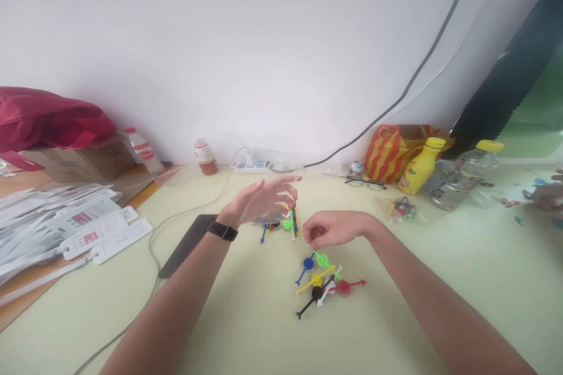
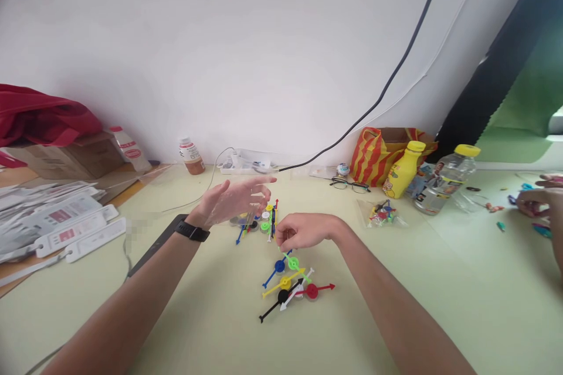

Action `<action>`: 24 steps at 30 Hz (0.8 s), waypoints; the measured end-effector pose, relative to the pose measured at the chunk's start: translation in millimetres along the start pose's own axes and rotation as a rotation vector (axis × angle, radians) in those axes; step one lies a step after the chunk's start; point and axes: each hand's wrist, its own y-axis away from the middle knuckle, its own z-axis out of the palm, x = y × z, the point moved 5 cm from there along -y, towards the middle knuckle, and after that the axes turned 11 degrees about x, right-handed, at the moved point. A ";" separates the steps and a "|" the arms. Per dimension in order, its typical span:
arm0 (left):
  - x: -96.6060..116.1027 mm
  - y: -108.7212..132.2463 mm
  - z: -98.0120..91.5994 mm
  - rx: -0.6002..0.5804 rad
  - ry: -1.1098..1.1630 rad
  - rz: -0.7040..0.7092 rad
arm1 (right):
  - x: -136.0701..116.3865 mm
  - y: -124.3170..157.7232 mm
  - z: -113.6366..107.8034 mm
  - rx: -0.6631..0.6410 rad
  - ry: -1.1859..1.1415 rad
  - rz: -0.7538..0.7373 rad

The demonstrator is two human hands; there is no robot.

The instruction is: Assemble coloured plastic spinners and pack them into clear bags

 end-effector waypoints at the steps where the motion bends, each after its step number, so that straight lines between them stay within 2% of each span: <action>1: -0.7 0.1 0.7 -0.006 -0.011 -0.001 | 0.3 0.8 -1.1 -0.004 -0.002 0.011; 4: -1.9 0.6 1.6 -0.002 -0.047 -0.001 | 3.4 4.9 -6.1 -0.004 0.029 0.047; 7: -1.1 1.7 2.2 0.003 -0.084 -0.005 | 11.5 12.6 -15.1 0.018 0.167 0.113; 9: 0.5 2.1 2.4 0.007 -0.120 -0.002 | 18.0 18.5 -23.2 0.072 0.302 0.196; 11: 1.6 1.8 2.2 0.012 -0.153 0.008 | 19.0 21.9 -30.9 0.189 0.414 0.239; 13: 1.4 1.1 1.7 0.014 -0.174 0.017 | 10.7 19.3 -30.8 0.294 0.443 0.157; 14: 0.6 0.6 1.4 0.013 -0.179 0.020 | 4.6 15.6 -25.7 0.302 0.421 0.079; 15: -0.3 0.1 0.9 0.014 -0.184 0.023 | -1.3 10.9 -17.3 0.267 0.386 -0.006; 17: -2.1 -0.8 0.0 0.019 -0.197 0.030 | -8.8 0.8 5.1 0.110 0.309 -0.122; 19: -3.0 -1.3 -0.5 0.020 -0.217 0.034 | -8.7 -7.9 23.7 -0.009 0.293 -0.137; 21: -2.5 -1.3 0.2 0.012 -0.242 0.031 | -4.9 -13.7 33.2 -0.045 0.309 -0.109; 24: 0.4 -0.4 2.5 -0.004 -0.273 0.016 | -2.3 -14.5 31.4 -0.004 0.298 -0.090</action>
